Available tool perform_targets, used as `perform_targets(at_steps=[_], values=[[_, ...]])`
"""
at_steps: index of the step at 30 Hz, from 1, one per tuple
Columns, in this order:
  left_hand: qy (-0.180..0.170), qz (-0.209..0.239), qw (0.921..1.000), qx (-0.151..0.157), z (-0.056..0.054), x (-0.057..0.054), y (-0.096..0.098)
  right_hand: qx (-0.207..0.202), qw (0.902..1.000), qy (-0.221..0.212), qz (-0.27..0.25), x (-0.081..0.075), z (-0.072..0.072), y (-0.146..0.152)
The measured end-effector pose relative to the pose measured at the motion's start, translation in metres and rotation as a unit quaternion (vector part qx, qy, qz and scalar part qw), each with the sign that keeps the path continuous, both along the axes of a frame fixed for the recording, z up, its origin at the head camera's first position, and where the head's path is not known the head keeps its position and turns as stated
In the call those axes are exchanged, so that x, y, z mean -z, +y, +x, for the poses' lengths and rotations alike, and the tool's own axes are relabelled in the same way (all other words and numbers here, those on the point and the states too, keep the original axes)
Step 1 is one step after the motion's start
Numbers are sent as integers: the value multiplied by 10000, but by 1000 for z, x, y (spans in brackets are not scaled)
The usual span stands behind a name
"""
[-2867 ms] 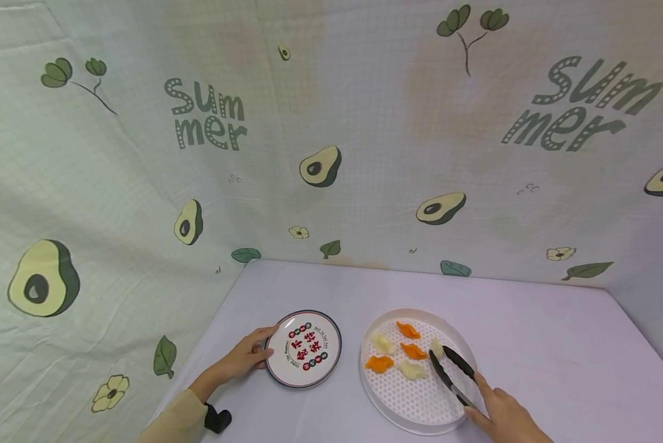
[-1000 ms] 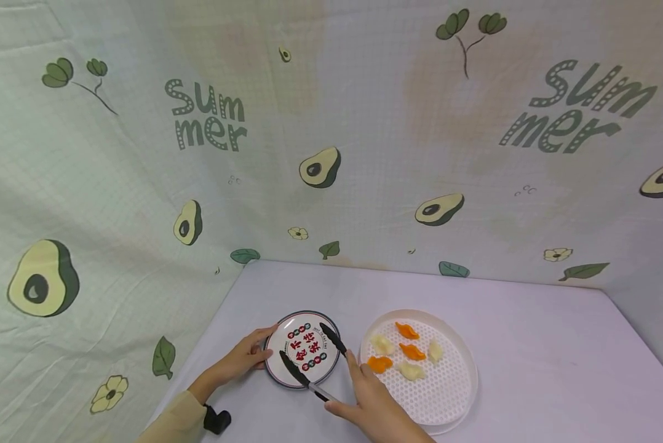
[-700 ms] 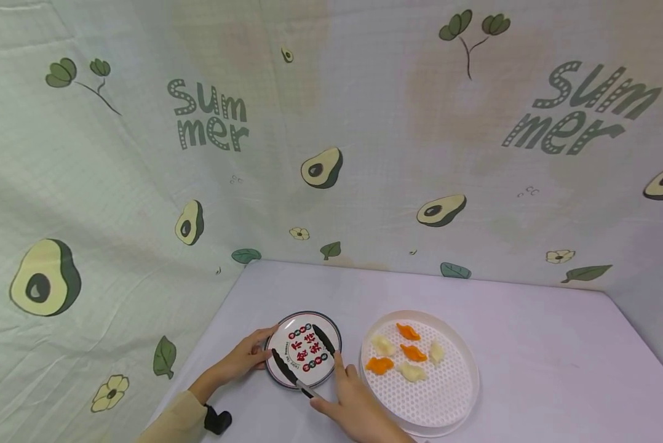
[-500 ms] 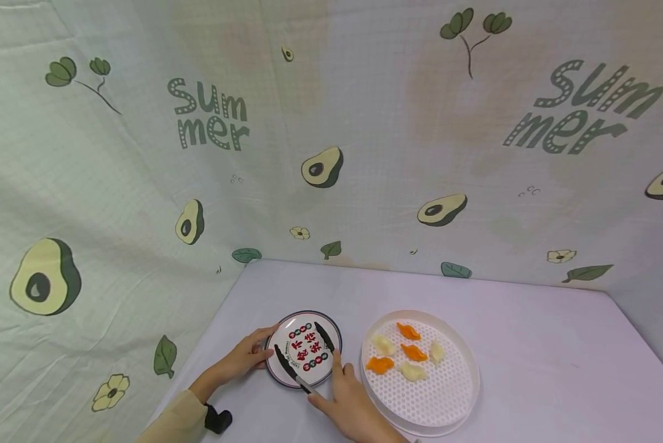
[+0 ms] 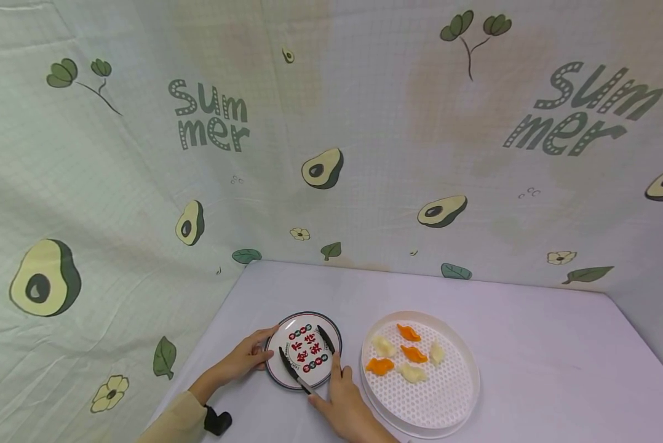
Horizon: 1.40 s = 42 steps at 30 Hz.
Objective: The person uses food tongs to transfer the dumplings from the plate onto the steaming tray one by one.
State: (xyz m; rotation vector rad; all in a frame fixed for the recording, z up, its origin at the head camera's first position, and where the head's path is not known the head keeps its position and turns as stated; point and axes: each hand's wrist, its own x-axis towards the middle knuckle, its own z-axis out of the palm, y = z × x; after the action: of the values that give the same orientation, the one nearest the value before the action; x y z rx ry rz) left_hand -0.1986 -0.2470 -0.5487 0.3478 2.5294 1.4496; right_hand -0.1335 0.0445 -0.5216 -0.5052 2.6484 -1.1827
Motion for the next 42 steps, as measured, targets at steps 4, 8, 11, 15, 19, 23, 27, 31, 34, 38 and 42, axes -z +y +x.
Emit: perform_targets(at_steps=[4, 8, 11, 15, 19, 23, 27, 31, 34, 38, 42], values=[[-7, 42, 10000, 14, -1, 2, 0, 11, 9997, 242, 89, 5, 1, 1], [-13, 153, 9999, 16, -1, 3, -1, 101, 9983, 511, 266, 7, 2, 1], [-13, 201, 9998, 23, 0, 3, -1, 132, 9973, 607, 381, 7, 2, 1], [-17, 234, 9997, 42, 1, 2, -1, 128, 9952, 703, 665, 7, 1, 1], [0, 309, 9995, 73, 1, 2, -1, 172, 9923, 788, 943, 7, 2, -1], [-77, 398, 9992, 42, 1, 2, -1, 246, 9896, 858, 1132, 5, 3, -3], [-62, 409, 9991, 34, 1, 1, -1, 351, 9875, 831, 1292, 4, 4, -5], [45, 367, 9993, 79, 1, 2, 0, 422, 9821, 885, 1608, 4, 7, -6], [69, 333, 9994, 117, 0, 3, 2, 467, 9763, 1077, 1817, 5, 8, -6], [46, 257, 9996, 87, -2, 4, 2, 490, 9699, 1292, 2003, 7, 10, -6], [59, 177, 9998, 24, -2, 4, 0, 421, 9637, 1447, 2202, 8, 11, -6]])
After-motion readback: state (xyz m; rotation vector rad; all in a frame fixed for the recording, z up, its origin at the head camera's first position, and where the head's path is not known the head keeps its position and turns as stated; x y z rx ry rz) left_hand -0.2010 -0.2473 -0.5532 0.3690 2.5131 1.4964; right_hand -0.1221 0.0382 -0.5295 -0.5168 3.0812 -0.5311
